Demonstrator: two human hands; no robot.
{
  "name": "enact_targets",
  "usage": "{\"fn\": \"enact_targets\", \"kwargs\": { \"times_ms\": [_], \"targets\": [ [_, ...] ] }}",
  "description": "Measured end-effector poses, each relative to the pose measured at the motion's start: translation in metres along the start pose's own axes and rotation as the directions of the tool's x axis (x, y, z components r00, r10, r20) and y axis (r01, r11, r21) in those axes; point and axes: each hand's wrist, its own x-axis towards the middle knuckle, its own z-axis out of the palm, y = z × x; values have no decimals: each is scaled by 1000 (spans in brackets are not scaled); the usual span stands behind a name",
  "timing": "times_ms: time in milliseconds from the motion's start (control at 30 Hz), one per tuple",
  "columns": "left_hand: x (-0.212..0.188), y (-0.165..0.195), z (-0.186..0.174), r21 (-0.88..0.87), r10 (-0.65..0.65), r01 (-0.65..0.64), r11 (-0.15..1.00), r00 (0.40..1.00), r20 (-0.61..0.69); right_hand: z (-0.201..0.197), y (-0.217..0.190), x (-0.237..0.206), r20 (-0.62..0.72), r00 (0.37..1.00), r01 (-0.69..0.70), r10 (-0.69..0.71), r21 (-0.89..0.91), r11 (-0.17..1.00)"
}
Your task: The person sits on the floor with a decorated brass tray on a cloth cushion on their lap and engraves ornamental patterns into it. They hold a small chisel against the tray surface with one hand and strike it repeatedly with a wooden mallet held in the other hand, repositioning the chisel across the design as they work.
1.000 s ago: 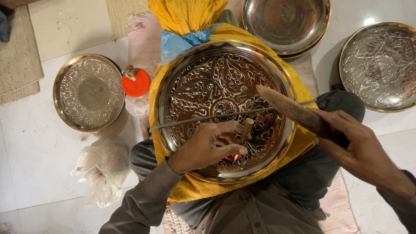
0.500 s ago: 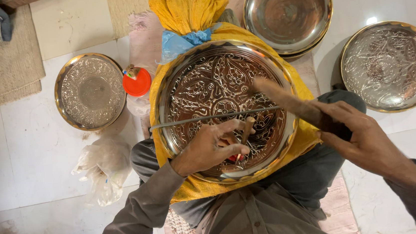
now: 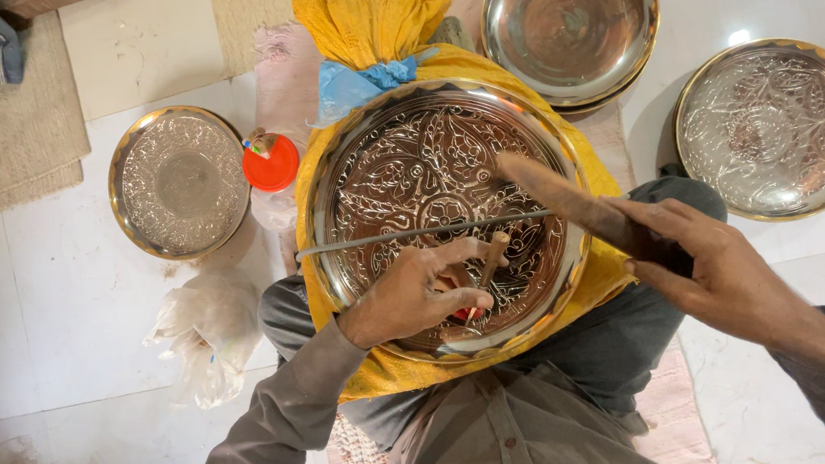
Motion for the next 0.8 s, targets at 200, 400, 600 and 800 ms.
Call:
{"fn": "enact_targets", "kwargs": {
  "times_ms": [200,400,600,800],
  "targets": [
    [3,-4,-1,-40,50,-50,998,999,10,3,6,1,-74,992,111,-99,191,975],
    [5,-10,0,-70,26,-23,997,999,37,3,12,-5,-36,998,-39,41,63,997],
    [7,-13,0,-106,63,-58,993,997,48,6,16,-10,-82,997,-22,13,-108,994],
    [10,-14,-2,-56,67,-63,996,995,69,9,20,-15,-86,996,-26,11,-178,984]
  ]
}}
